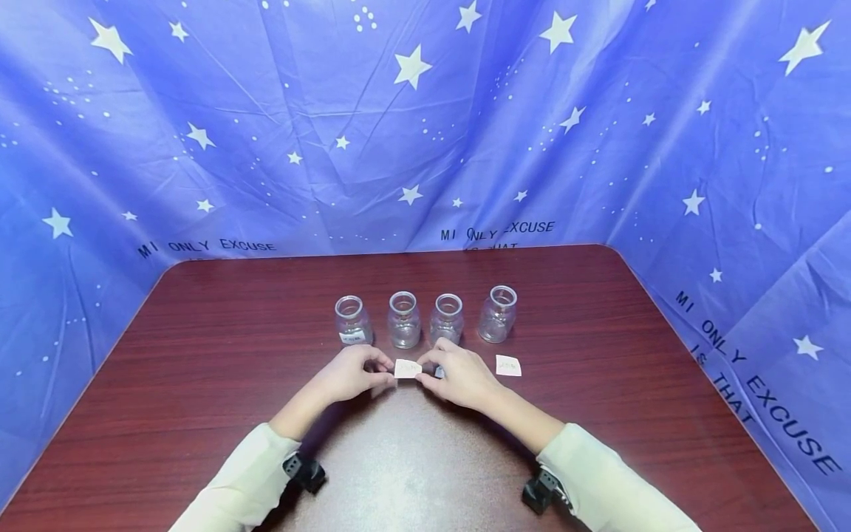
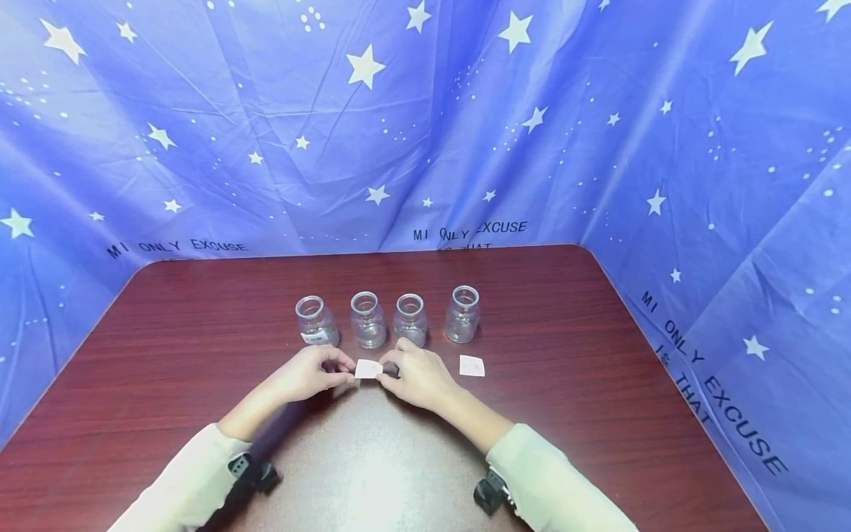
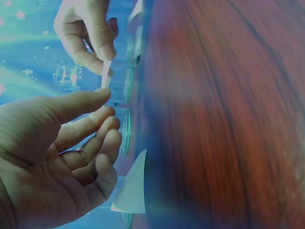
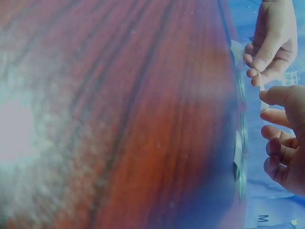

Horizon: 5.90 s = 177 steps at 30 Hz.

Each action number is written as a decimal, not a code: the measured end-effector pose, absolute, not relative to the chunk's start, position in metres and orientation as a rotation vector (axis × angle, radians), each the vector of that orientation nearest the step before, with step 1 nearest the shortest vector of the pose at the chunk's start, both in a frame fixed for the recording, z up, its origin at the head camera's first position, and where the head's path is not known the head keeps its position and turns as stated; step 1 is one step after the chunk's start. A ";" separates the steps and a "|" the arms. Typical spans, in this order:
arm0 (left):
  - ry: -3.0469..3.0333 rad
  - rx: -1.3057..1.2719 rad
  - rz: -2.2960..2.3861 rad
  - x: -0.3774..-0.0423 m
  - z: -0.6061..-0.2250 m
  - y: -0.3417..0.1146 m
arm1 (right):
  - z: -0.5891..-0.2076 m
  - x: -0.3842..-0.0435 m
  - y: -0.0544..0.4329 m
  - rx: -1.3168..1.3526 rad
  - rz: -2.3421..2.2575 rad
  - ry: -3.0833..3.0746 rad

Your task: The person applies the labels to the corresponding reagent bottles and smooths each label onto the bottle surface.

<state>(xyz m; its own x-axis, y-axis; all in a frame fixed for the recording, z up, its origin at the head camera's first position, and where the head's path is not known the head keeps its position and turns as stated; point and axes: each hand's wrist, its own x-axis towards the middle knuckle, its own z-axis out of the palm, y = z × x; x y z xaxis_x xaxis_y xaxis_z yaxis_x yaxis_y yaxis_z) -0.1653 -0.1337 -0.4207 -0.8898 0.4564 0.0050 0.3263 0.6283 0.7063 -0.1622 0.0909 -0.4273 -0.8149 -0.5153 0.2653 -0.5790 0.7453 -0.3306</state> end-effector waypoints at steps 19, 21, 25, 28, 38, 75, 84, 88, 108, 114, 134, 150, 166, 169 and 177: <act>2.341 0.477 1.416 -0.163 -0.425 -0.135 | -0.423 -0.161 0.094 0.850 0.651 -2.773; 2.340 0.473 1.427 -0.162 -0.426 -0.135 | -0.423 -0.161 0.094 0.849 0.649 -2.771; 2.353 0.468 1.434 -0.162 -0.427 -0.133 | -0.422 -0.160 0.094 0.859 0.652 -2.751; 2.371 0.464 1.447 -0.162 -0.427 -0.133 | -0.422 -0.160 0.094 0.875 0.675 -2.722; 2.395 0.428 1.503 -0.159 -0.423 -0.132 | -0.417 -0.157 0.092 0.908 0.827 -2.556; 2.440 0.658 1.520 -0.157 -0.415 -0.123 | -0.420 -0.151 0.077 0.938 1.155 -2.460; 2.447 0.672 1.541 -0.156 -0.412 -0.123 | -0.418 -0.152 0.078 0.889 1.203 -2.480; 2.460 0.670 1.543 -0.156 -0.413 -0.123 | -0.419 -0.153 0.079 0.852 1.166 -2.487; 2.478 0.555 1.495 -0.152 -0.413 -0.124 | -0.414 -0.157 0.086 0.658 1.221 -2.478; 2.491 0.532 1.480 -0.152 -0.414 -0.124 | -0.412 -0.158 0.090 0.643 1.251 -2.443; 2.511 0.463 1.343 -0.148 -0.425 -0.119 | -0.411 -0.162 0.104 0.519 1.225 -2.397; 2.673 0.291 1.133 -0.142 -0.431 -0.112 | -0.414 -0.161 0.102 0.527 1.159 -2.411; 2.802 0.174 0.964 -0.141 -0.429 -0.112 | -0.417 -0.161 0.100 0.541 1.124 -2.422; 2.788 0.179 0.996 -0.142 -0.429 -0.112 | -0.418 -0.160 0.100 0.536 1.124 -2.435; 2.686 0.205 1.172 -0.144 -0.425 -0.115 | -0.417 -0.158 0.097 0.543 1.090 -2.472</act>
<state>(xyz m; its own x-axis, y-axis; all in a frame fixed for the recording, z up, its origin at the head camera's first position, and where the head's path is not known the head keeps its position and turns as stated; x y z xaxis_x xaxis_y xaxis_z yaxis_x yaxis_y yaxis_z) -0.1441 -0.1150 -0.4252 -0.9696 0.2072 -0.1302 0.0454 0.6751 0.7364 -0.1581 0.0966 -0.4172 -0.8516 -0.1913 0.4881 -0.4894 0.6238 -0.6094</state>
